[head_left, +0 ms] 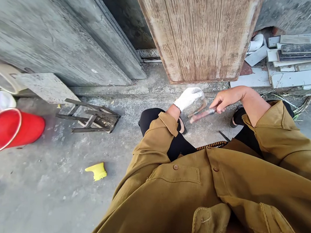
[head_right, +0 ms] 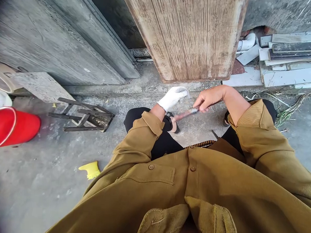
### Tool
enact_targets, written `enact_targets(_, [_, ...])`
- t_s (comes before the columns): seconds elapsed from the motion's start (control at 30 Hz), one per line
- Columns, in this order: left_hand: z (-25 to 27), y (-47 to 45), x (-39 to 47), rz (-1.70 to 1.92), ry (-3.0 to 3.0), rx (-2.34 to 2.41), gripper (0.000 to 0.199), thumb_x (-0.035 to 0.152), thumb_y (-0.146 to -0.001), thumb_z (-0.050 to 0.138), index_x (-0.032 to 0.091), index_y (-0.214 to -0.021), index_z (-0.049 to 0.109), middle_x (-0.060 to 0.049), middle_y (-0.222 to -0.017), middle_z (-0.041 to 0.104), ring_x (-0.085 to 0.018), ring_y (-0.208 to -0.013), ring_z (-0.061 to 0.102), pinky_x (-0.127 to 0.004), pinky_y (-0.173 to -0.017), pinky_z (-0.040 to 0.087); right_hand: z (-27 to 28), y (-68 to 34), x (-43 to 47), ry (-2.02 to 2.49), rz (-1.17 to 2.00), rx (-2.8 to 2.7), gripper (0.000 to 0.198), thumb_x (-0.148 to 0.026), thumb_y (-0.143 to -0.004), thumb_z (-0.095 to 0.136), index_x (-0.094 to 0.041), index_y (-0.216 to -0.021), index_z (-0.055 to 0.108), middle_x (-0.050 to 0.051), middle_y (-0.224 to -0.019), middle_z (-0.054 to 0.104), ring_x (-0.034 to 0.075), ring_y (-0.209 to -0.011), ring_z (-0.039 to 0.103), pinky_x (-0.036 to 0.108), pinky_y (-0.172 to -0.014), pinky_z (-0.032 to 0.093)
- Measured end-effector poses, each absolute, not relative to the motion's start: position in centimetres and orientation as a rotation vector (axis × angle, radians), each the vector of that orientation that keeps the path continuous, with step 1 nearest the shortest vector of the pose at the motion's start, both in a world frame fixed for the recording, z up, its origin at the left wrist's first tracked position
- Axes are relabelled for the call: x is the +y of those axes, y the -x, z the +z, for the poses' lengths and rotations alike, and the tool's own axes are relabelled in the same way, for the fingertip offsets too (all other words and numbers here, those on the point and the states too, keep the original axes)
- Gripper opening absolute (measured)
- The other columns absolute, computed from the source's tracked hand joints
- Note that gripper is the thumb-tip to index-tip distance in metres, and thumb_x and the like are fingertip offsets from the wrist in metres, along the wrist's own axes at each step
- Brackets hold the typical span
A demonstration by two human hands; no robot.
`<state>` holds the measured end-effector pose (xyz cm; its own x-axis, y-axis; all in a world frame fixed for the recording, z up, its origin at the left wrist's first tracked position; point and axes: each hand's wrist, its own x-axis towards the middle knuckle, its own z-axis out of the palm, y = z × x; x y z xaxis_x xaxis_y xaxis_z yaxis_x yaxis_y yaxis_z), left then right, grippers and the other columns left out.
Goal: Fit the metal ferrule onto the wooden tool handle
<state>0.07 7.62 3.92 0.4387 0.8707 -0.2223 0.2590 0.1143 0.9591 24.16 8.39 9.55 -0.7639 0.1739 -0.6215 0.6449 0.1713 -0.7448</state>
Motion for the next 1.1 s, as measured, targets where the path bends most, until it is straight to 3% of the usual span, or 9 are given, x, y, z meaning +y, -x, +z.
enact_targets(0.13, [2.9,-0.3,7.7,0.666,-1.365,1.051,0.021,0.018,-0.101,0.063,0.013,-0.08,0.064,-0.001,-0.076,0.065,-0.005,-0.053,0.046,-0.019,-0.053,0.04,10.7,-25.6,8.9,-1.545,-1.957,2.391,0.028,-0.048,-0.096,0.071,-0.02,-0.097,0.074,0.006,-0.088,0.07,0.018,-0.08,0.06,0.033,-0.078,0.052])
enact_targets(0.23, [2.1,-0.5,7.3,0.536,-1.382,0.863,0.022,0.028,-0.102,0.068,0.012,-0.086,0.07,-0.004,-0.081,0.068,-0.006,-0.056,0.05,-0.02,-0.054,0.043,9.8,-25.5,9.4,-2.042,-1.964,2.362,0.024,-0.044,-0.1,0.068,-0.022,-0.091,0.069,0.007,-0.08,0.065,0.019,-0.073,0.058,0.034,-0.07,0.053])
enact_targets(0.37, [1.1,-0.7,6.9,0.366,-1.425,0.709,0.03,0.04,-0.098,0.074,0.012,-0.087,0.073,0.0,-0.066,0.059,-0.009,-0.055,0.049,-0.022,-0.056,0.043,8.2,-24.5,9.8,-2.161,-1.254,2.279,0.014,-0.028,-0.1,0.065,-0.018,-0.1,0.074,0.008,-0.082,0.068,0.023,-0.078,0.064,0.036,-0.075,0.052])
enact_targets(0.43, [0.9,-0.6,6.9,0.306,-1.459,0.678,0.03,0.041,-0.096,0.073,0.013,-0.086,0.074,0.001,-0.063,0.057,-0.01,-0.054,0.048,-0.023,-0.057,0.042,7.7,-24.1,9.8,-1.926,-0.881,2.233,0.014,-0.024,-0.099,0.066,-0.016,-0.102,0.078,0.009,-0.085,0.071,0.025,-0.084,0.067,0.037,-0.079,0.05])
enact_targets(0.5, [1.0,-0.5,6.9,0.279,-1.496,0.695,0.026,0.036,-0.093,0.071,0.013,-0.082,0.073,0.0,-0.064,0.059,-0.01,-0.056,0.049,-0.024,-0.059,0.041,7.2,-23.9,9.6,-1.596,-0.807,2.103,0.012,-0.02,-0.097,0.068,-0.016,-0.098,0.079,0.008,-0.079,0.07,0.023,-0.078,0.065,0.035,-0.076,0.047])
enact_targets(0.6, [1.5,-0.2,7.0,0.297,-1.543,0.79,0.015,0.026,-0.084,0.072,0.013,-0.075,0.069,0.0,-0.068,0.063,-0.011,-0.062,0.051,-0.025,-0.065,0.041,6.9,-23.5,9.0,-1.11,-1.123,1.908,0.008,-0.021,-0.093,0.071,-0.018,-0.094,0.078,0.002,-0.07,0.065,0.018,-0.066,0.058,0.031,-0.07,0.044])
enact_targets(0.77, [2.2,0.1,7.1,0.339,-1.458,0.87,0.013,0.023,-0.083,0.073,0.014,-0.077,0.065,0.003,-0.07,0.061,-0.01,-0.063,0.05,-0.025,-0.066,0.041,9.1,-23.7,8.3,-0.772,-1.539,1.983,0.015,-0.032,-0.092,0.073,-0.018,-0.096,0.078,0.0,-0.079,0.067,0.015,-0.073,0.059,0.027,-0.074,0.047])
enact_targets(0.93, [2.0,0.1,7.1,0.494,-1.377,0.822,0.026,0.036,-0.096,0.079,0.012,-0.09,0.071,-0.006,-0.087,0.072,-0.011,-0.07,0.061,-0.024,-0.07,0.048,11.4,-25.4,8.3,-1.36,-1.875,2.216,0.02,-0.037,-0.097,0.074,-0.018,-0.091,0.072,0.004,-0.084,0.068,0.014,-0.072,0.056,0.028,-0.069,0.047])
enact_targets(1.1, [1.9,-0.1,6.9,0.475,-1.362,0.693,0.036,0.044,-0.102,0.075,0.011,-0.087,0.072,-0.007,-0.081,0.07,-0.008,-0.06,0.053,-0.023,-0.062,0.046,10.1,-26.6,9.6,-2.174,-2.382,2.235,0.019,-0.031,-0.107,0.064,-0.019,-0.093,0.06,0.004,-0.085,0.061,0.012,-0.069,0.052,0.026,-0.064,0.045])
